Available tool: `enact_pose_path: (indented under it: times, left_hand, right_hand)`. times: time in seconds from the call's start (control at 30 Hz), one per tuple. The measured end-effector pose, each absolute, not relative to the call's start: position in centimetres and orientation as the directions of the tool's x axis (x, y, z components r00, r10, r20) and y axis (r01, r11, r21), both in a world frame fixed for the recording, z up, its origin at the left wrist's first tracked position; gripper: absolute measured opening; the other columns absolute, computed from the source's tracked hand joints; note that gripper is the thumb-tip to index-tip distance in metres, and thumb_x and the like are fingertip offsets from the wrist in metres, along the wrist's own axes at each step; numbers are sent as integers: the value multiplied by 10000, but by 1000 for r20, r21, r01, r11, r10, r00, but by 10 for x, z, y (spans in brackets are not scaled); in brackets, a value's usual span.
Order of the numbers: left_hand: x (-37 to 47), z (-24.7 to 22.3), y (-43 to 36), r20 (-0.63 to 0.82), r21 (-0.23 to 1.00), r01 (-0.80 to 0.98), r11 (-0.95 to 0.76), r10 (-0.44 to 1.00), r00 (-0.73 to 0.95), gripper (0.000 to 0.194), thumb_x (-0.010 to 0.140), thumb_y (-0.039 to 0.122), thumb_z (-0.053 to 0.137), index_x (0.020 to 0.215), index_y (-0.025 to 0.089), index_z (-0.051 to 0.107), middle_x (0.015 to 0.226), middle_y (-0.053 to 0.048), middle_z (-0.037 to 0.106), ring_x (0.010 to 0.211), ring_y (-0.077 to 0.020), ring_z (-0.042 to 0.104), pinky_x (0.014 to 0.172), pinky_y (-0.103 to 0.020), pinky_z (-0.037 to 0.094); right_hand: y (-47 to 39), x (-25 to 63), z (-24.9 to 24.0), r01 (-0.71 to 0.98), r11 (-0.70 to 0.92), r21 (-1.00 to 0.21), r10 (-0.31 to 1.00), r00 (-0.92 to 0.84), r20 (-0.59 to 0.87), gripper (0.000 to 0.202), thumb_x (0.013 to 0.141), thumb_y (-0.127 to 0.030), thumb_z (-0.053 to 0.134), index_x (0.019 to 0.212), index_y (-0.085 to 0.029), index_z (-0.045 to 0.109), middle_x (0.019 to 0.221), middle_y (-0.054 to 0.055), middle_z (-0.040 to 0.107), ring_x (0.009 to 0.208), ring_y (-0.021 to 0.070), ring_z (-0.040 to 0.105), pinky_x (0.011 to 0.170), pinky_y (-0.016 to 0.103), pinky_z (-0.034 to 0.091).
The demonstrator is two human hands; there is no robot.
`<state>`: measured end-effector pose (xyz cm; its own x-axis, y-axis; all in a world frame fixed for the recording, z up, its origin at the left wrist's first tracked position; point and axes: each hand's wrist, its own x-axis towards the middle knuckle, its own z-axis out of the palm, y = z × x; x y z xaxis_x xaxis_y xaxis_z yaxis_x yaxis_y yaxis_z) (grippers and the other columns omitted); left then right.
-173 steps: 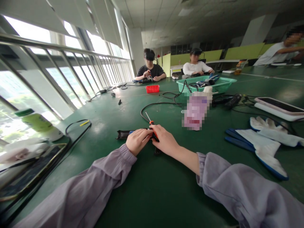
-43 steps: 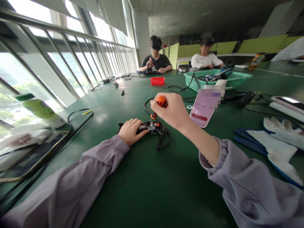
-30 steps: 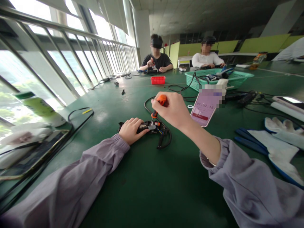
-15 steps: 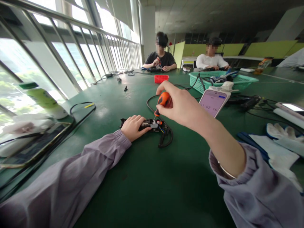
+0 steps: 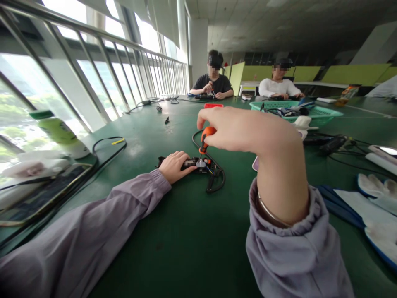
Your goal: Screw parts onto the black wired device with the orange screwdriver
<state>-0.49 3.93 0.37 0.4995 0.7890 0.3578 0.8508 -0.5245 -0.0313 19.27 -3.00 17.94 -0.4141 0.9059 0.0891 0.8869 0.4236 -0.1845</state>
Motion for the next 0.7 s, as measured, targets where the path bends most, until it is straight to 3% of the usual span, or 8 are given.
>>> enact_pose_path:
  times: [0.23, 0.37, 0.5, 0.6, 0.7]
  left_hand:
    - [-5, 6, 36, 353, -31, 848, -529, 788, 504, 459, 859, 591, 390, 916, 171, 566, 898, -68, 579, 855, -211, 527, 774, -336, 420]
    - [-5, 6, 35, 352, -21, 850, -526, 792, 499, 451, 861, 585, 393, 924, 176, 572, 908, -69, 582, 854, -212, 525, 774, -337, 421]
    - [-5, 7, 34, 347, -21, 850, -526, 794, 499, 447, 864, 576, 399, 947, 173, 574, 918, -70, 585, 866, -211, 528, 783, -332, 420]
    - [-6, 8, 34, 340, -27, 849, -527, 794, 504, 456, 869, 576, 386, 956, 170, 573, 930, -70, 588, 863, -209, 531, 784, -332, 422]
    - [-6, 6, 34, 351, -34, 848, -528, 788, 505, 460, 869, 582, 376, 951, 174, 571, 928, -66, 587, 855, -207, 531, 772, -330, 425]
  right_hand:
    - [-30, 186, 177, 900, 326, -290, 938, -346, -18, 385, 828, -521, 442, 739, -200, 637, 482, 30, 577, 443, 147, 533, 517, 316, 371]
    - [-26, 198, 172, 859, 398, -323, 909, -416, 14, 260, 794, -454, 524, 838, -227, 643, 491, 6, 594, 425, 149, 532, 468, 305, 351]
    - [-27, 207, 171, 833, 482, -271, 874, -477, 88, 183, 692, -334, 637, 855, -250, 639, 532, -16, 604, 403, 131, 497, 423, 292, 299]
    - [-33, 200, 174, 869, 422, -259, 905, -422, 55, 158, 752, -374, 576, 764, -224, 624, 529, 6, 611, 424, 139, 531, 431, 288, 318]
    - [-39, 189, 176, 918, 298, -262, 949, -313, -18, 328, 836, -447, 459, 658, -204, 588, 423, 15, 553, 356, 142, 498, 450, 307, 334]
